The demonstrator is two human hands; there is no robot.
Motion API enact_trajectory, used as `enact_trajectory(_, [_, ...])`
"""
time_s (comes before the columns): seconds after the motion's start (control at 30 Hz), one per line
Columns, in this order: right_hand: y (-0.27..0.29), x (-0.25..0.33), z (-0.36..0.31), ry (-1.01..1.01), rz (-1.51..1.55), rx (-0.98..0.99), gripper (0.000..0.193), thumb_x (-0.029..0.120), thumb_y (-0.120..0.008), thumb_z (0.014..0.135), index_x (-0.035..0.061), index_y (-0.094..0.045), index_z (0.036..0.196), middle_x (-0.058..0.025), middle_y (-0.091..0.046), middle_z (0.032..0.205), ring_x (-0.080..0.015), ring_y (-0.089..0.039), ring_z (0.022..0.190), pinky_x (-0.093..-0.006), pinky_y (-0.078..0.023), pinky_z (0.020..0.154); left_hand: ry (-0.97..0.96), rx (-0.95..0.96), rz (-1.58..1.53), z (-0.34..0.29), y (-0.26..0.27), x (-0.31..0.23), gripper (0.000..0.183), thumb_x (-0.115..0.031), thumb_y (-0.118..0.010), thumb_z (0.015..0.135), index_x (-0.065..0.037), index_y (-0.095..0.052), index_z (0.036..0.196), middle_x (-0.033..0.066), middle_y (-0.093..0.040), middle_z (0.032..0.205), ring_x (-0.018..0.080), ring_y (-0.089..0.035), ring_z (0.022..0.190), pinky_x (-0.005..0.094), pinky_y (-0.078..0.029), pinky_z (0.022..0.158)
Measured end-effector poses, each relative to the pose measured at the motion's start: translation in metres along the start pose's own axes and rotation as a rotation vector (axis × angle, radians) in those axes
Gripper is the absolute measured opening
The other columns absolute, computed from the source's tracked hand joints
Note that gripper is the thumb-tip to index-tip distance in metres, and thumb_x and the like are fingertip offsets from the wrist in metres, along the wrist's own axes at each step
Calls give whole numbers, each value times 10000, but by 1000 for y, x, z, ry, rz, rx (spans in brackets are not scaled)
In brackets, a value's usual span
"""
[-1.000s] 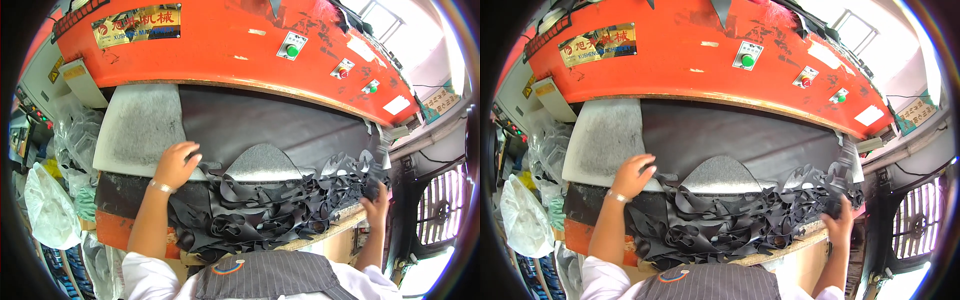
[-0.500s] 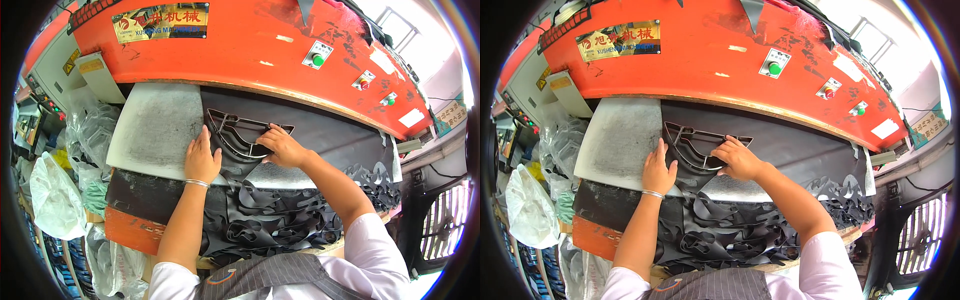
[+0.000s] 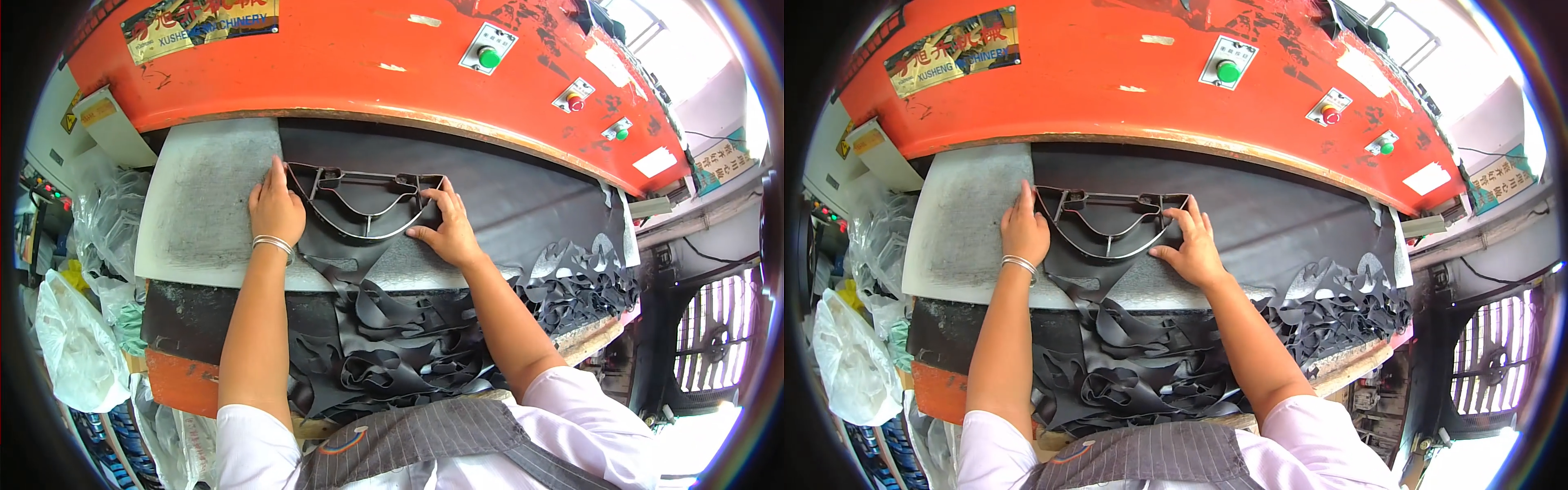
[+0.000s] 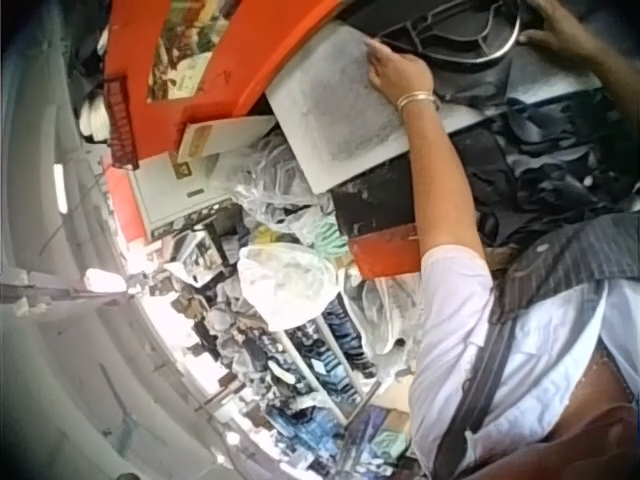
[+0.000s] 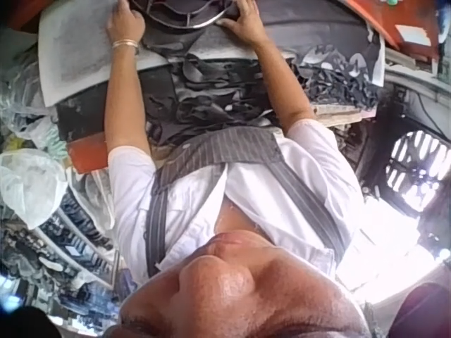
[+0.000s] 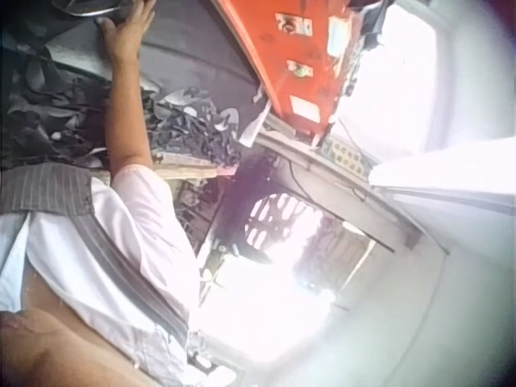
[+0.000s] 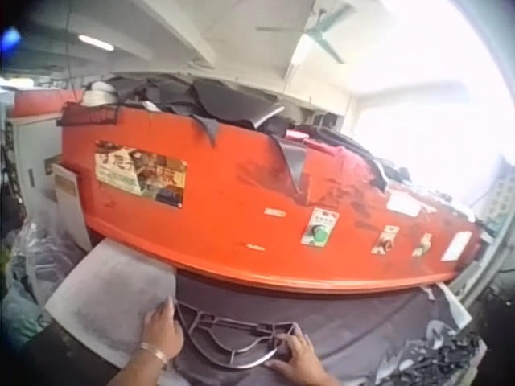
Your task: Operating a hydraulic press machine with a metal die to cut specific shapes out of a large leather sheet.
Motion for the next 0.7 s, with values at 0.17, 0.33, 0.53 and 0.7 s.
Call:
enact_trajectory(0.17, [7,-10,3,11,8,-84,613,286,-876,617,130,-561,1120,-351,-301,1457,-452,-365,1336,-452,-361,1071,2,6,-29,3,-4,-3,629,-59,-475,851,-8,-312,1457,139,-579,1316,259,-526,1234,419,-282,1109])
enact_trajectory(0.33, [15,4,-2,66,-24,-196,537,309,-878,601,137,-619,1039,-360,-379,1402,-479,-457,1233,-468,-411,1020,-19,-16,-43,3,1,-1,634,-28,-441,846,-4,-296,1463,147,-565,1339,255,-541,1217,414,-273,1119])
enact_trajectory(0.53, [18,3,0,135,-53,-198,560,336,-874,599,132,-612,1050,-370,-381,1390,-523,-483,1170,-497,-427,992,-11,-23,-22,7,8,-10,640,-22,-437,842,-32,-304,1468,146,-574,1323,327,-521,1214,415,-291,1124])
enact_trajectory(0.7, [26,8,-3,171,-59,-190,572,362,-851,637,147,-588,1097,-378,-377,1380,-542,-479,1157,-503,-428,993,9,-23,46,5,16,-15,637,-49,-444,854,-45,-299,1474,163,-582,1299,394,-480,1224,431,-325,1107])
Point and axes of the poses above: each hand's wrist, its own z-axis towards the middle knuckle, its own y-axis out of the back of the hand, x = y × z, the point moved 9 cm from there along z, towards the middle knuckle
